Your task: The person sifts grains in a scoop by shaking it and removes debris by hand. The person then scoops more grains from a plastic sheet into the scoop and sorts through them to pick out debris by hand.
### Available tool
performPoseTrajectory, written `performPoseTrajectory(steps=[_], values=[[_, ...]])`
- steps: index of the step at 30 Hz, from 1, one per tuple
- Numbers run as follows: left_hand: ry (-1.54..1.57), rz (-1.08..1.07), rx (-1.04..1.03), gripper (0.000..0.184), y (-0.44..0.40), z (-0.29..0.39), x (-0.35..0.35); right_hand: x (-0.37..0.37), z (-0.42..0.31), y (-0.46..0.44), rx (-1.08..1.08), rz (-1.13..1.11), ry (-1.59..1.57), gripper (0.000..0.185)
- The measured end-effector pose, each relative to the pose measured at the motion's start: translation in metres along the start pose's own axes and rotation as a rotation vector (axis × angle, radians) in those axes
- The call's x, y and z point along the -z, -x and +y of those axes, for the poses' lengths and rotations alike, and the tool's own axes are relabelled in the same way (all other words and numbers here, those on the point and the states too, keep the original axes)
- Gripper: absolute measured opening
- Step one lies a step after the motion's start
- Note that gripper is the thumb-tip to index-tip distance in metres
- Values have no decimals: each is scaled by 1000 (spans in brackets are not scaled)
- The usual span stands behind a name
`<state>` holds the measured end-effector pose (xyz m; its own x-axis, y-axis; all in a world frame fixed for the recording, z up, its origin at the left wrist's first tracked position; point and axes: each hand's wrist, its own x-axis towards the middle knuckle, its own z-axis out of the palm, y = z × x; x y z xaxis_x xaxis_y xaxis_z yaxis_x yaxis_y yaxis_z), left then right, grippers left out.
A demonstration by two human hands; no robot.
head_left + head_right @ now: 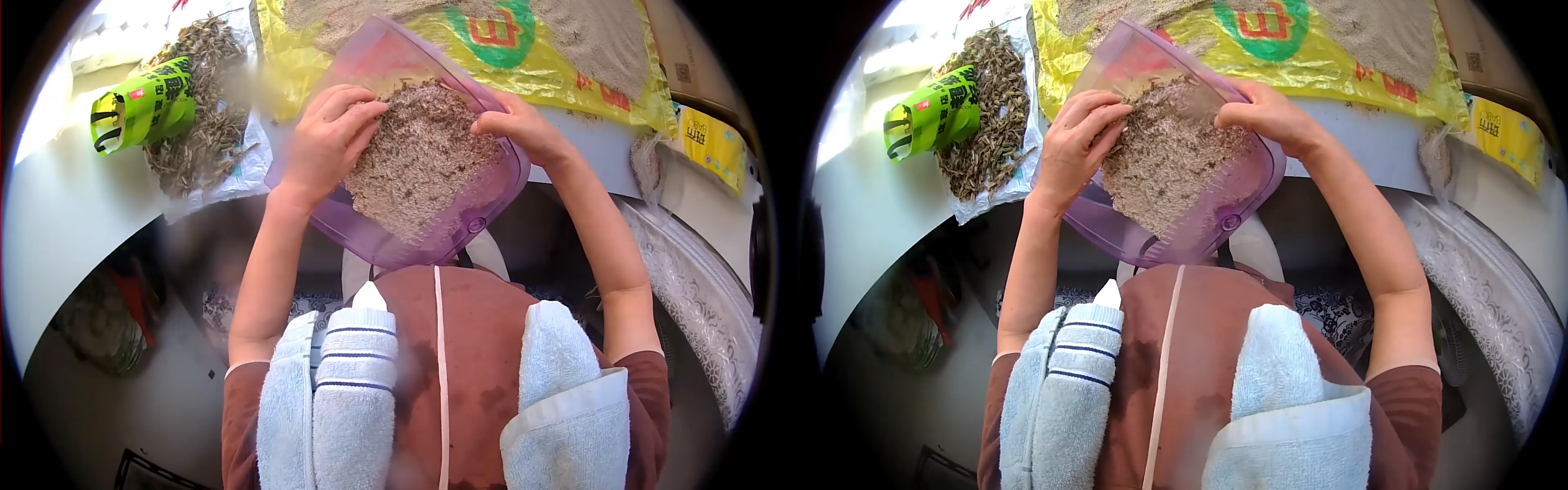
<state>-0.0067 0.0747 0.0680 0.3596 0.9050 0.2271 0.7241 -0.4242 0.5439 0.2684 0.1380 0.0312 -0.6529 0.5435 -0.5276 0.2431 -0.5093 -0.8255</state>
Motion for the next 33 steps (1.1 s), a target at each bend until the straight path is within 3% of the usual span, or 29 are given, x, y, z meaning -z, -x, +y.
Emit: performPoseTrajectory(steps=[4,10,14,18,21,25,29,33], values=[[-177,-54,-56,16,-7,11,-13,-3,-11,9,-22,-33,47,71],[-38,-173,-27,19,33,-1,9,-3,9,23,15,-3,-13,70],[81,-70,136,32,61,9,20,-22,11,36,2,48,18,71],[-229,-131,-101,33,85,22,21,-48,21,46,-23,50,-22,72],[-128,-112,-164,28,122,1,21,-88,19,66,-28,133,25,73],[82,-103,-198,25,170,-21,36,-133,38,82,54,201,-149,66],[449,-71,-7,31,209,-26,37,-163,65,102,58,233,-212,67],[278,-67,-41,45,195,-32,31,-150,78,75,81,206,-227,68]])
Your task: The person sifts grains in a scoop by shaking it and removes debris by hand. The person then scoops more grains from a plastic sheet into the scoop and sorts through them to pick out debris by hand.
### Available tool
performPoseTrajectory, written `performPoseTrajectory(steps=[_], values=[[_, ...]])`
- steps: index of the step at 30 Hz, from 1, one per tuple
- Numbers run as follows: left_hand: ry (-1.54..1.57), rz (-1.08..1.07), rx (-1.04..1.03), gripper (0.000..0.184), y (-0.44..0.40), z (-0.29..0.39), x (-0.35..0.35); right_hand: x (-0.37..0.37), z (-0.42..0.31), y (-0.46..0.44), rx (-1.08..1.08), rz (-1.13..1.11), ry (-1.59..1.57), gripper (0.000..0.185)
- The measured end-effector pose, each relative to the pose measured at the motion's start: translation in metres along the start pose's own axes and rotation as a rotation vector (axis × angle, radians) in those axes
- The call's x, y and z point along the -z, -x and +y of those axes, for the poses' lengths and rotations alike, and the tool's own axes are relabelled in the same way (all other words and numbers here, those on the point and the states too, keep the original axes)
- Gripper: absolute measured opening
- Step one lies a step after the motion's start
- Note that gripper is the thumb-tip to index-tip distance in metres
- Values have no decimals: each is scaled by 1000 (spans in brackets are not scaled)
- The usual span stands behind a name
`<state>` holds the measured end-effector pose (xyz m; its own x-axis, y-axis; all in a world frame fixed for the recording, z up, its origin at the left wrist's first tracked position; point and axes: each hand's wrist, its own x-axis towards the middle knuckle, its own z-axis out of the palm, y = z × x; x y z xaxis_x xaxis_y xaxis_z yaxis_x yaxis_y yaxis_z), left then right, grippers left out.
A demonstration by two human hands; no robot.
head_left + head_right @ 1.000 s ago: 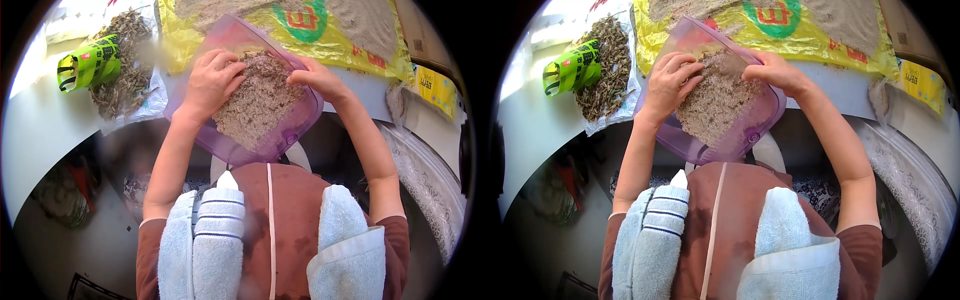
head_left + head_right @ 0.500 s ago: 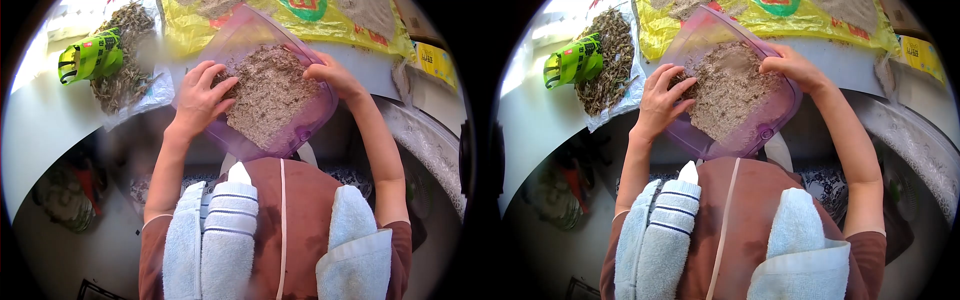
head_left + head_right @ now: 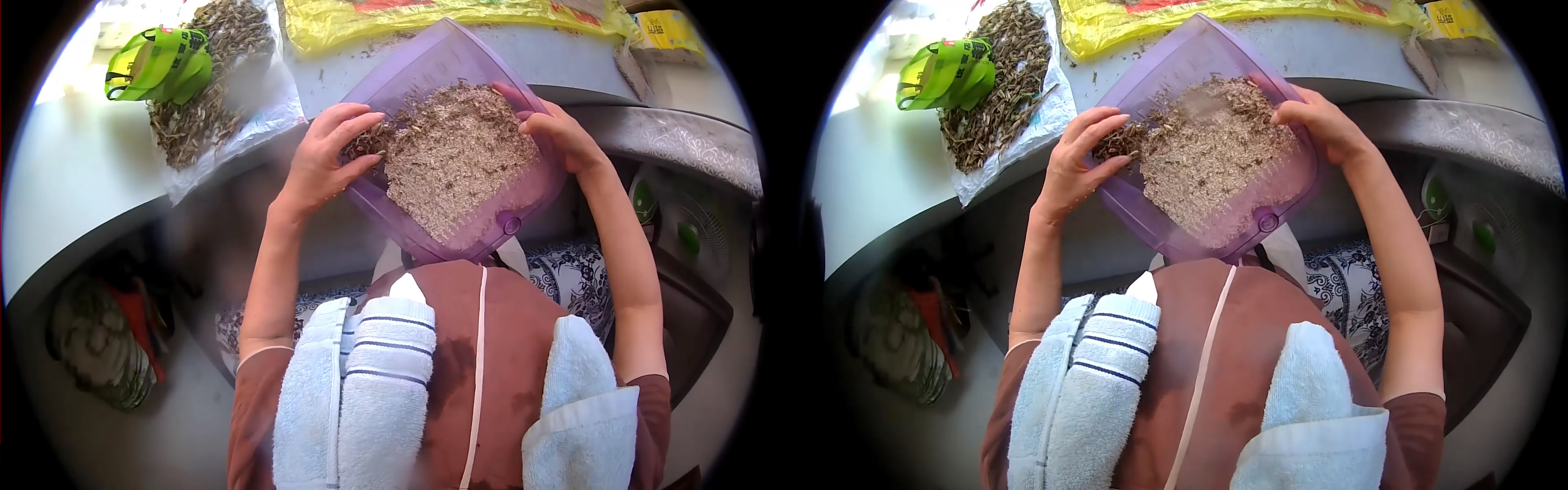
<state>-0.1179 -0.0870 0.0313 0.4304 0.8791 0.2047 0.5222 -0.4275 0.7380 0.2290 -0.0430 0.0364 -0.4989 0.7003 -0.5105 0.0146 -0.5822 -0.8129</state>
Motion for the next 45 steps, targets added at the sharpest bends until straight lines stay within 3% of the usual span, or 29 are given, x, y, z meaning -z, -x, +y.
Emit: performPoseTrajectory(steps=[4,9,12,13,16,17,21,31,34,41,44,45], values=[[-365,-114,-165,44,2,-8,3,-4,12,-6,16,18,57,69],[-275,-148,-165,25,4,-58,-11,8,40,-27,13,6,-3,69],[-142,-121,-105,27,9,-78,-10,10,54,-35,38,-5,-65,68],[-20,-136,57,34,11,-77,-10,13,57,-36,36,-7,-53,68],[-242,-81,-107,43,-2,-57,-18,14,56,-34,14,27,-12,69],[-325,-158,-151,45,-3,-58,-23,13,57,-34,9,27,-24,69],[-319,-178,-86,37,-4,-77,-29,15,66,-41,44,58,5,69],[116,-54,137,30,11,-126,-34,35,86,-63,68,46,93,70],[509,-40,334,28,15,-148,-37,34,86,-67,42,43,53,71],[817,-14,507,22,15,-170,-42,37,92,-69,28,52,37,71],[1114,48,634,20,17,-182,-49,36,99,-70,46,67,30,71],[1158,67,687,27,20,-190,-51,38,102,-69,42,75,30,72]])
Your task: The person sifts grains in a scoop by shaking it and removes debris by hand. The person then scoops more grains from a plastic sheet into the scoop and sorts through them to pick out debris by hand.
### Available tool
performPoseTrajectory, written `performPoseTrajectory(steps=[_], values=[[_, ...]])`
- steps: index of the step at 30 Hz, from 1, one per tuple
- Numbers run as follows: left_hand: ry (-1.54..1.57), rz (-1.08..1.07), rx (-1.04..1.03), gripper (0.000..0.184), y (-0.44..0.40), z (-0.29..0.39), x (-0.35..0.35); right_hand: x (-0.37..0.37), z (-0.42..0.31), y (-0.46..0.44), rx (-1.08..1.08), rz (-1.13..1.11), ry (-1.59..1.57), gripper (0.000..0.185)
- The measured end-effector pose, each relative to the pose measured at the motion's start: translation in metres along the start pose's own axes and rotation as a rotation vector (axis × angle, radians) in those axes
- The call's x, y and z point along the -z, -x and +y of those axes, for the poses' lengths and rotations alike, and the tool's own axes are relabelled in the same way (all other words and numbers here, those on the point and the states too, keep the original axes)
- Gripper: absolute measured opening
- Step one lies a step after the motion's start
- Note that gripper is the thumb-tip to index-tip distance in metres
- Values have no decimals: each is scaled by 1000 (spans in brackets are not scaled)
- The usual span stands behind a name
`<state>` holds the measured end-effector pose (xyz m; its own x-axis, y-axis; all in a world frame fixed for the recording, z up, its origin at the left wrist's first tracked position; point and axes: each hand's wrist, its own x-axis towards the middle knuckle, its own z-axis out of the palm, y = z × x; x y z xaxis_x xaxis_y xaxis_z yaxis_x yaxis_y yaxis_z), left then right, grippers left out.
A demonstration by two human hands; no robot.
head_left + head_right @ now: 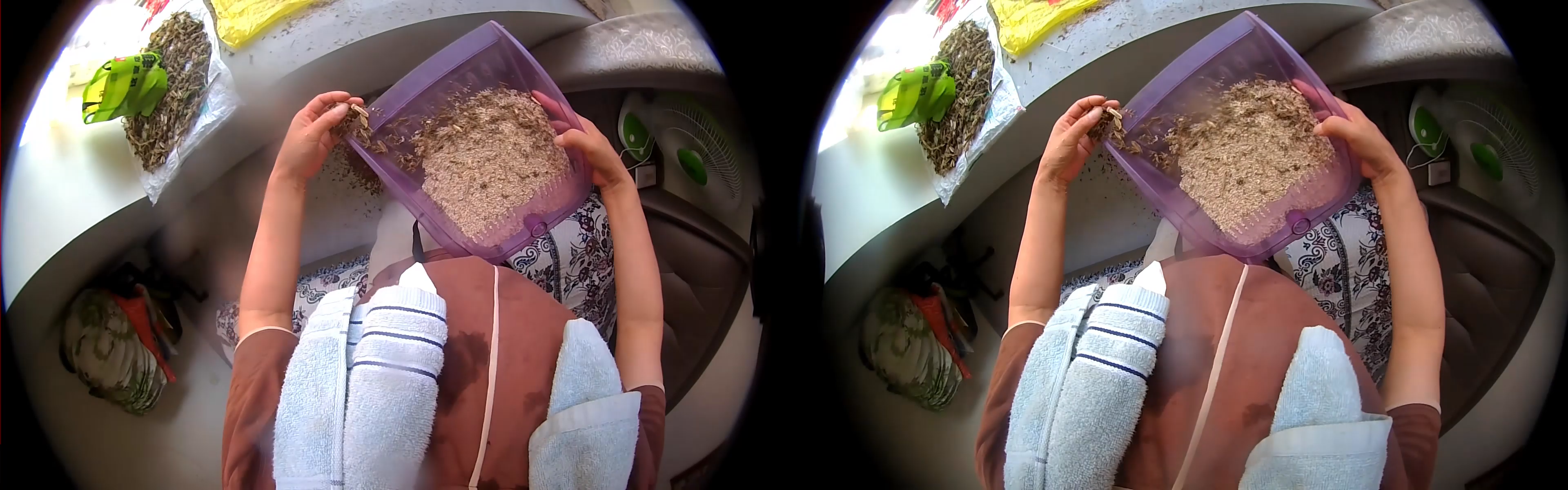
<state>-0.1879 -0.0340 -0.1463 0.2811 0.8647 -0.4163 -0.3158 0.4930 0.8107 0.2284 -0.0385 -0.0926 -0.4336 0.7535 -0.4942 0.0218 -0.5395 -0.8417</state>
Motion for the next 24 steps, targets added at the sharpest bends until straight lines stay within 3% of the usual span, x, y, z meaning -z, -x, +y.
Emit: performPoseTrajectory(steps=[3,4,7,8,11,12,13,15,19,24], values=[[132,79,71,34,-8,-1,13,3,-2,-2,-19,31,12,72],[-370,252,90,36,-12,-5,17,4,3,-4,-15,42,14,72],[-1381,478,-477,38,-8,-11,25,7,10,-4,-5,68,37,71],[-1206,415,-538,29,-4,2,11,6,6,-4,-7,59,17,71],[-1032,153,-433,15,19,18,-36,0,1,0,-16,49,-26,70],[-1117,17,-466,7,25,24,-56,-1,-1,0,-16,49,-23,70],[-1212,-70,-365,9,29,24,-68,-2,-3,1,-15,49,-22,70],[-1557,-148,-559,15,29,18,-88,-3,-7,3,-9,39,-7,70],[-1793,-220,-297,13,18,14,-103,-2,-9,4,15,34,36,69],[-1765,-223,-266,6,12,24,-92,2,-7,3,23,14,17,70]])
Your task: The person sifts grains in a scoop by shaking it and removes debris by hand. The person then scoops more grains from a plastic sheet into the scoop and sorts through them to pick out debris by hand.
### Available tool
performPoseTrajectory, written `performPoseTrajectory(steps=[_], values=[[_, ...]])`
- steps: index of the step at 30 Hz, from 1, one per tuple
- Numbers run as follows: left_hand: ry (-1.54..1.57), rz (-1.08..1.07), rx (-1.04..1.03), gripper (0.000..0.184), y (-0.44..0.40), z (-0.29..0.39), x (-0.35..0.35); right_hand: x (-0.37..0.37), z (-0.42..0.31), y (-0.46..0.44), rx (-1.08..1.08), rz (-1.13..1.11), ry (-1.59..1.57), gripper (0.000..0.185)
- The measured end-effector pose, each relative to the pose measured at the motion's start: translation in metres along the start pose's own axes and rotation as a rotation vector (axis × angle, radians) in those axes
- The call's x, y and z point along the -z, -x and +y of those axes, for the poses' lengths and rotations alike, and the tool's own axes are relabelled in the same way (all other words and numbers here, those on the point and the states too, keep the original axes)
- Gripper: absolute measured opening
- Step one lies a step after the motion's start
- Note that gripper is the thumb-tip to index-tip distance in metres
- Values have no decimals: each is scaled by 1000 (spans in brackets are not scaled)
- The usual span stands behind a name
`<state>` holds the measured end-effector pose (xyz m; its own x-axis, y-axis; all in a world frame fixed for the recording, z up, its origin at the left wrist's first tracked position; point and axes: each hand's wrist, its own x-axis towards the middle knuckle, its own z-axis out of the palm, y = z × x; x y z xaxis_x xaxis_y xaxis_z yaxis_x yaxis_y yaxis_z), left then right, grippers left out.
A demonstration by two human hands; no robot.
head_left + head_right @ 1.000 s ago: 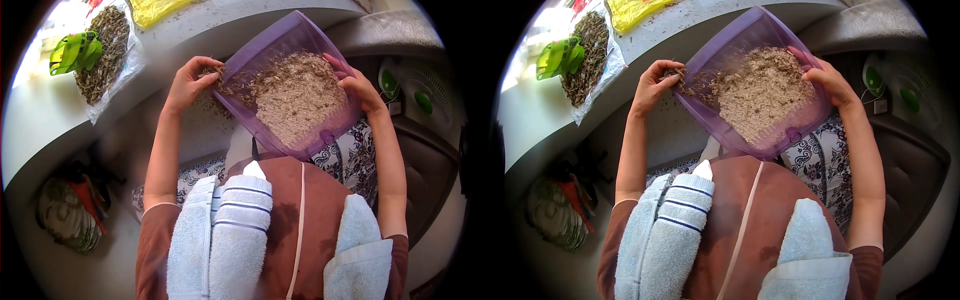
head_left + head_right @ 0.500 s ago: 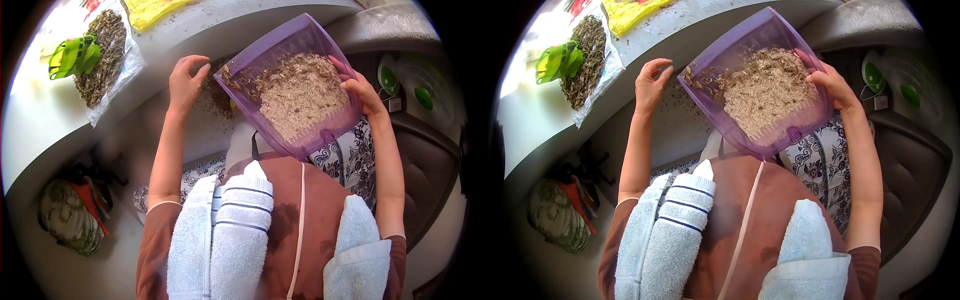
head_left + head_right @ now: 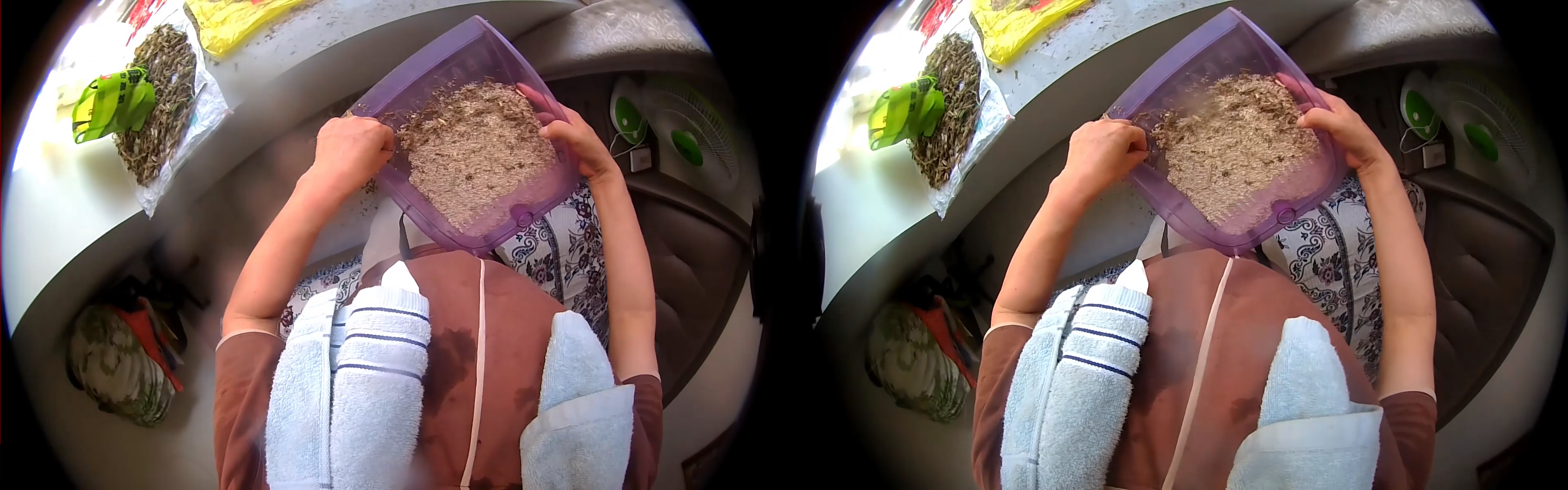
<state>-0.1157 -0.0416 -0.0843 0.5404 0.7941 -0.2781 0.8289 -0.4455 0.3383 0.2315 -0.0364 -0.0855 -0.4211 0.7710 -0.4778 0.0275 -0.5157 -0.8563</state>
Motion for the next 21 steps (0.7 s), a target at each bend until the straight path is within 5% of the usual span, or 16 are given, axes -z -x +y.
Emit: performPoseTrajectory(steps=[8,12,15,18,21], values=[[121,204,33,9,8,-23,15,-5,1,8,36,43,-1,69],[524,292,151,10,9,-66,18,-6,6,9,1,57,-47,70],[314,468,318,26,8,-92,1,-5,9,7,0,57,-53,70],[867,632,422,37,6,-67,-16,-4,16,9,4,58,-111,71],[1945,540,571,62,26,-26,-34,-4,23,17,27,98,-149,70]])
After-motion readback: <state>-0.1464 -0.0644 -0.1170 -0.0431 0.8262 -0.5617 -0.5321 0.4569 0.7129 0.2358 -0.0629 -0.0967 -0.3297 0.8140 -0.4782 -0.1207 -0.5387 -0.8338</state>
